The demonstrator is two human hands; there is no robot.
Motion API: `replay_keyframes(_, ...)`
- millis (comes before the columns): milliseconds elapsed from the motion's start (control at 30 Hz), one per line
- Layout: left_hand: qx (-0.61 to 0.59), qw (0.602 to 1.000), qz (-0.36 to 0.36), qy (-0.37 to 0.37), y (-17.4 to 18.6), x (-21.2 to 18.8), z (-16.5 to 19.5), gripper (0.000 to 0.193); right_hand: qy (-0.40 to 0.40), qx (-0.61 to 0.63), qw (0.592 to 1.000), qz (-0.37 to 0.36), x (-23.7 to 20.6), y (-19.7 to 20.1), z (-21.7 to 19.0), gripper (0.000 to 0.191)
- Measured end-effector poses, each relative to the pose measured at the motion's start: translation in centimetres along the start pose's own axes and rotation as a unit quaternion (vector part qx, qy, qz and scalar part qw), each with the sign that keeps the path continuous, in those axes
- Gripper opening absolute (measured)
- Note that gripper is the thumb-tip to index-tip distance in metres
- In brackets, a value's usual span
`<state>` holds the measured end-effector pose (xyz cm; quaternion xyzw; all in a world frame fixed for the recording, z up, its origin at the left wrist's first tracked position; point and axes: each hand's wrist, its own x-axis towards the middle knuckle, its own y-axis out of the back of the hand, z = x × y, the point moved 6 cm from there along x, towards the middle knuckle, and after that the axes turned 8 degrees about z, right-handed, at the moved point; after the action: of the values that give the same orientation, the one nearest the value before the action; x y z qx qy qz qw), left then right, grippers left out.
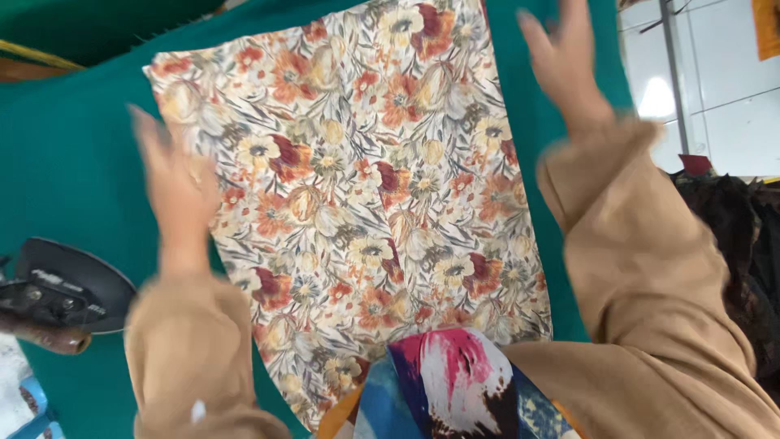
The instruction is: The person irons a floral-patterned skirt on a green ironing board. They repeatedly fold and unfold the skirt, smooth it with their hands, and press it with an iron, focusing on different sections throughout the clip.
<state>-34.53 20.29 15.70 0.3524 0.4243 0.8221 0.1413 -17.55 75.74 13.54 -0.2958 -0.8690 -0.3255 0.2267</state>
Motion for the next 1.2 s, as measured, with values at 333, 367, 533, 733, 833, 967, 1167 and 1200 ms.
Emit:
replay_keyframes(333, -0.012, 0.902, -0.035, 0.431, 12.5, -51.6, 9.4, 0.016, -0.749, 0.115, 0.560, -0.334, -51.5, 18.0, -17.6, 0.029)
replay_keyframes(367, 0.027, 0.880, -0.117, 0.459, 11.3, -55.2, 9.6, 0.022, -0.738, 0.107, 0.569, -0.347, -53.3, 17.2, -17.2, 0.031)
replay_keyframes(533, -0.133, 0.775, -0.349, 0.511, 3.3, -61.2, 8.0, 0.050, -0.592, 0.037, 0.740, -0.318, -54.2, 10.1, -14.0, 0.047)
replay_keyframes(733, -0.359, 0.765, -0.232, 0.482, 0.2, -58.2, 13.8, 0.102, -0.549, 0.027, 0.785, -0.286, -54.3, 8.0, -18.1, 0.066)
replay_keyframes(833, -0.353, 0.772, -0.181, 0.497, -1.7, -56.7, 16.3, 0.085, -0.564, 0.153, 0.788, -0.193, -54.1, 6.2, -19.8, 0.080)
replay_keyframes(967, -0.269, 0.823, -0.154, 0.476, -2.8, -56.6, 19.3, 0.050, -0.492, 0.098, 0.826, -0.258, -55.5, 5.2, -21.5, 0.060)
replay_keyframes(1167, -0.551, 0.703, 0.009, 0.450, -2.0, -57.7, 25.7, 0.025, -0.593, 0.205, 0.759, -0.172, -61.4, 8.5, -24.3, 0.047)
replay_keyframes(1200, -0.509, 0.727, 0.055, 0.458, -1.5, -57.4, 25.6, 0.038, -0.599, 0.224, 0.756, -0.142, -61.7, 9.0, -24.6, 0.045)
